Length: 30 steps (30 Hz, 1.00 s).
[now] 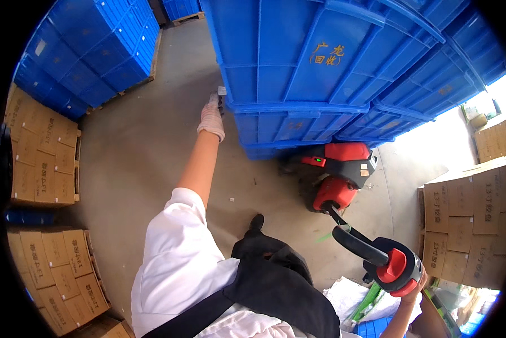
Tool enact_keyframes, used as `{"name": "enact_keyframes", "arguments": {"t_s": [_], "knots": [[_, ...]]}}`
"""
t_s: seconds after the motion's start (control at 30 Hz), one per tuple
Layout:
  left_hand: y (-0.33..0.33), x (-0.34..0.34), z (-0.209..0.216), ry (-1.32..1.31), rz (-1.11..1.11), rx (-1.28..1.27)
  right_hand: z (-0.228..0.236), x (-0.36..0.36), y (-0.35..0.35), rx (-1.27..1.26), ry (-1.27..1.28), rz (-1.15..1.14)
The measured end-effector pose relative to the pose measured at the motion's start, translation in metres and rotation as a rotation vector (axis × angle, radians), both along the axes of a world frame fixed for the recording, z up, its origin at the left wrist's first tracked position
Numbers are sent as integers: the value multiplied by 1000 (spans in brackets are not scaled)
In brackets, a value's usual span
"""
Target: The person uses a red electric pallet jack to move a stack of blue plastic crates within a warehouse. They stop to apply a label to a crate, then continue moving the stack. Later, they carry a wooden pallet by hand and place it on the floor, then pick up a single blue crate and place it on a table.
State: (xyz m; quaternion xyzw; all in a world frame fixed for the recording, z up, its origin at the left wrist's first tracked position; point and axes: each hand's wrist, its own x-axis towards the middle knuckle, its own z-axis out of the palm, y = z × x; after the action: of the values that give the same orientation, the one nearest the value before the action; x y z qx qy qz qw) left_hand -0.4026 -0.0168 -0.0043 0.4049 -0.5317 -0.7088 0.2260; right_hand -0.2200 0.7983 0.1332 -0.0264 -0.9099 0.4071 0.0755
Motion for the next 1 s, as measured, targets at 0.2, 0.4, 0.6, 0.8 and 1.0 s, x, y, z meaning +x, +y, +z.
{"name": "enact_keyframes", "arguments": {"t_s": [0.2, 0.4, 0.6, 0.8, 1.0], "knots": [[-4, -37, 19, -261, 138, -112, 6, -7, -9, 10, -8, -4], [-4, -43, 24, -257, 242, -43, 7, -8, -10, 3, -6, 7], [-41, -41, 3, -80, 440, -20, 6, -7, -3, 183, 59, 90], [-121, 14, 38, 35, 369, -218, 6, -8, -1, 439, 144, 103], [-92, 63, 27, 535, 4, 346, 15, -41, -22, -189, 66, 44]]}}
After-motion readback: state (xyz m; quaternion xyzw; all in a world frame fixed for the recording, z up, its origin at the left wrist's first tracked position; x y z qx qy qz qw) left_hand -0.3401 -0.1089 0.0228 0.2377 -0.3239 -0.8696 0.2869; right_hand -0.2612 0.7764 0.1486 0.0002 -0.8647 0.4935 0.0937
